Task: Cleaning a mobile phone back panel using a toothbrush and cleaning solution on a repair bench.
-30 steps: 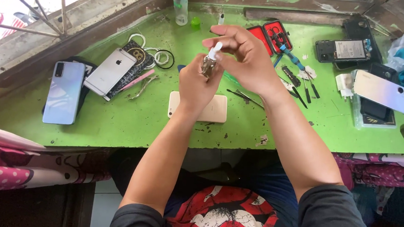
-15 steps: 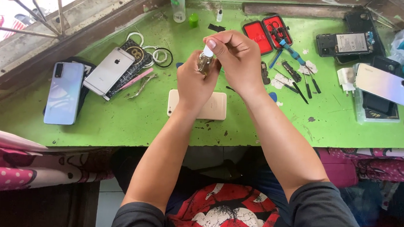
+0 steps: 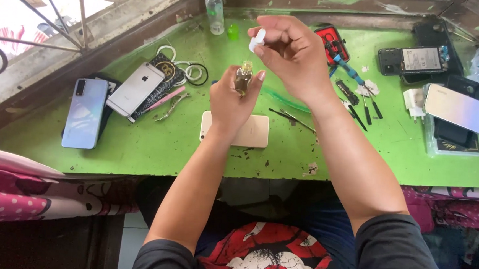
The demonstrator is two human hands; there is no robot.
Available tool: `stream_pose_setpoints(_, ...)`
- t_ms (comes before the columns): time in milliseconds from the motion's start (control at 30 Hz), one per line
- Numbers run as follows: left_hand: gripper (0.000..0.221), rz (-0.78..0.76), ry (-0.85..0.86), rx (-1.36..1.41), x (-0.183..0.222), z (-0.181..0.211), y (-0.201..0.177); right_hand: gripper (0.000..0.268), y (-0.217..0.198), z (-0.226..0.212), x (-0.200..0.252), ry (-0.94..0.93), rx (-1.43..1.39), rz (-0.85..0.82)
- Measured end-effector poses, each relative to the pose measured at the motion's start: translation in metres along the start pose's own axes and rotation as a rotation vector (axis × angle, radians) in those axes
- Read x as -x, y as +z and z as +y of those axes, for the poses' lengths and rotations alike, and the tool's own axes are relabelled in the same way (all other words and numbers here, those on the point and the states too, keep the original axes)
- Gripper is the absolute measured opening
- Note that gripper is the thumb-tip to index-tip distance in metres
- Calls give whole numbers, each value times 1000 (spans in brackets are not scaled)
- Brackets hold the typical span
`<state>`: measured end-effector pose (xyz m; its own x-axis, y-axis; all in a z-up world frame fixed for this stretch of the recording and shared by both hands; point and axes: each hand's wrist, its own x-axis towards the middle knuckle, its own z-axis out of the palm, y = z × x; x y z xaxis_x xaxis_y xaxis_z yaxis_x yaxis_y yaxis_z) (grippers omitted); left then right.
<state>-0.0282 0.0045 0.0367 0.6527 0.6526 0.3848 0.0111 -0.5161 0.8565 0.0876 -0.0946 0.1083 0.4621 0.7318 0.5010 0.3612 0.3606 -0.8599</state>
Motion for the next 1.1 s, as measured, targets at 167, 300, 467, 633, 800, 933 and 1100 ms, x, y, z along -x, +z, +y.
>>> stream_pose_setpoints(167,36,-80,4,-36,-2,-4,4,28,-17,9,-6,-81,-47,77)
stream_pose_setpoints(300,26,-161,-89,13,-12,-4,6,31,-47,23,-5,-54,-229,345)
stream_pose_setpoints(467,63,-209,126,-262,-61,10,15,26,-77,45,11,37,-367,508)
stream_pose_setpoints(633,50,-197,-69,-543,-123,-2,49,28,-88,63,19,272,-376,671)
stream_pose_setpoints(800,41,-149,-265,-630,-151,-3,63,31,-97,63,19,288,-388,706)
stream_pose_setpoints(933,27,-174,-334,-726,-161,-28,67,33,-98,63,19,302,-413,759)
stream_pose_setpoints(1100,22,-173,-364,-746,-162,-45,66,32,-101,69,21,225,-392,720)
